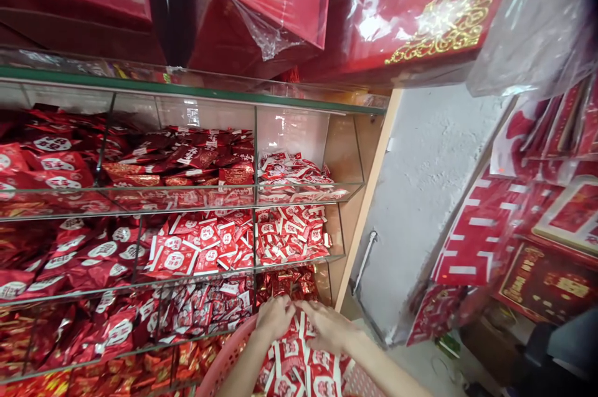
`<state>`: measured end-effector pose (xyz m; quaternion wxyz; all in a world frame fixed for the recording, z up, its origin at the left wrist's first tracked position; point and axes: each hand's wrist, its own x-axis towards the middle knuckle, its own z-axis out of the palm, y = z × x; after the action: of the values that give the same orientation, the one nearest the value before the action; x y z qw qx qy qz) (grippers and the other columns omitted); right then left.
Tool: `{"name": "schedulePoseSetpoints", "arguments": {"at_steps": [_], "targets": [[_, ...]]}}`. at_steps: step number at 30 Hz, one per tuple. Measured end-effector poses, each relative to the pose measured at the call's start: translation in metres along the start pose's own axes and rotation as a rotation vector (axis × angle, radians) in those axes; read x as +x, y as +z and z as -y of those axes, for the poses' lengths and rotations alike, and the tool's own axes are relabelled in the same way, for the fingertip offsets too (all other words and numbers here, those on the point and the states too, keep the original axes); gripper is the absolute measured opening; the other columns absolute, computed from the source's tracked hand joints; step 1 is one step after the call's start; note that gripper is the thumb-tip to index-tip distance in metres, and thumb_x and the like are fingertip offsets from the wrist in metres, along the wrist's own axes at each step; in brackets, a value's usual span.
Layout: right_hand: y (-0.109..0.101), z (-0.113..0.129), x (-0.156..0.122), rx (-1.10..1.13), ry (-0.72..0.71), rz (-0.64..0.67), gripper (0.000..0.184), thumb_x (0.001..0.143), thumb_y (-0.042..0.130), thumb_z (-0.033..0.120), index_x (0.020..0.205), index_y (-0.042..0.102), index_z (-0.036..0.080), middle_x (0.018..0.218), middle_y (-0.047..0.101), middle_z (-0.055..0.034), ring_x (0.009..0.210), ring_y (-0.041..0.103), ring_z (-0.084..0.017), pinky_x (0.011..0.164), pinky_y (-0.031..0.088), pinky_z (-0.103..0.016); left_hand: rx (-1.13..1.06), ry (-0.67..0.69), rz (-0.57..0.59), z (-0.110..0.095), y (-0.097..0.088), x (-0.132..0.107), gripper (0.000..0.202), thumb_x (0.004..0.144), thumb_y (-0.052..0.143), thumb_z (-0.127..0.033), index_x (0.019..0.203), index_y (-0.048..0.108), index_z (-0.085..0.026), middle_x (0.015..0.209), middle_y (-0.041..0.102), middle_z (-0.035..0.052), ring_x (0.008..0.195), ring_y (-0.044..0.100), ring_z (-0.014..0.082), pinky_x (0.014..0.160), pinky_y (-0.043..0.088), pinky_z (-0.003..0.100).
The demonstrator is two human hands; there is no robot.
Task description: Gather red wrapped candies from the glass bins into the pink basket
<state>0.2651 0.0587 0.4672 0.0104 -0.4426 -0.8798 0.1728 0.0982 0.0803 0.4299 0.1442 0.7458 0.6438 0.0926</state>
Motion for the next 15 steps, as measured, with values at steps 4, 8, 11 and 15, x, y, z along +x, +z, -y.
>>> {"name": "schedulePoseSetpoints", "arguments": {"at_steps": [4, 8, 11, 15], "targets": [[-0.04, 0.015, -0.013, -0.047, -0.039, -0.087, 0.034, 0.073, 0.051, 0.03, 0.106, 0.052, 0.019, 0.1, 0.06, -0.0087, 0.09, 0.056, -0.022, 0.073, 0.04, -0.03, -0.018, 0.003, -0.003, 0.0, 0.0, 0.0, 0.037, 0.082, 0.027, -0.042, 0.087, 0.059, -0.025, 0.092, 0.067, 0.0028, 0.087, 0.06, 0.0171, 0.073, 0.042, 0.026], [-0.104, 0.028, -0.015, -0.058, -0.051, -0.238, 0.022, 0.084, 0.04, 0.033, 0.087, 0.057, 0.02, 0.077, 0.063, -0.0031, 0.073, 0.058, -0.015, 0.061, 0.037, -0.023, -0.04, 0.012, 0.0, 0.001, 0.0, -0.001, 0.047, 0.083, 0.021, -0.05, 0.089, 0.059, -0.024, 0.093, 0.067, 0.0042, 0.085, 0.061, 0.018, 0.072, 0.043, 0.027], [-0.14, 0.028, -0.001, -0.223, 0.115, -0.415, 0.021, 0.085, 0.038, 0.03, 0.089, 0.056, 0.019, 0.084, 0.063, -0.006, 0.077, 0.059, -0.017, 0.062, 0.037, -0.023, -0.05, 0.011, 0.0, 0.001, -0.001, -0.001, 0.05, 0.082, 0.019, -0.053, 0.089, 0.059, -0.024, 0.095, 0.067, 0.0043, 0.087, 0.06, 0.0189, 0.073, 0.043, 0.029], [-0.155, 0.023, 0.024, -0.392, 0.355, -0.494, 0.024, 0.084, 0.038, 0.019, 0.103, 0.051, 0.015, 0.099, 0.059, -0.0131, 0.082, 0.061, -0.021, 0.064, 0.041, -0.027, -0.058, 0.012, 0.001, 0.0, -0.001, -0.002, 0.051, 0.082, 0.019, -0.054, 0.088, 0.059, -0.023, 0.095, 0.067, 0.0043, 0.087, 0.06, 0.0186, 0.072, 0.043, 0.028]]}}
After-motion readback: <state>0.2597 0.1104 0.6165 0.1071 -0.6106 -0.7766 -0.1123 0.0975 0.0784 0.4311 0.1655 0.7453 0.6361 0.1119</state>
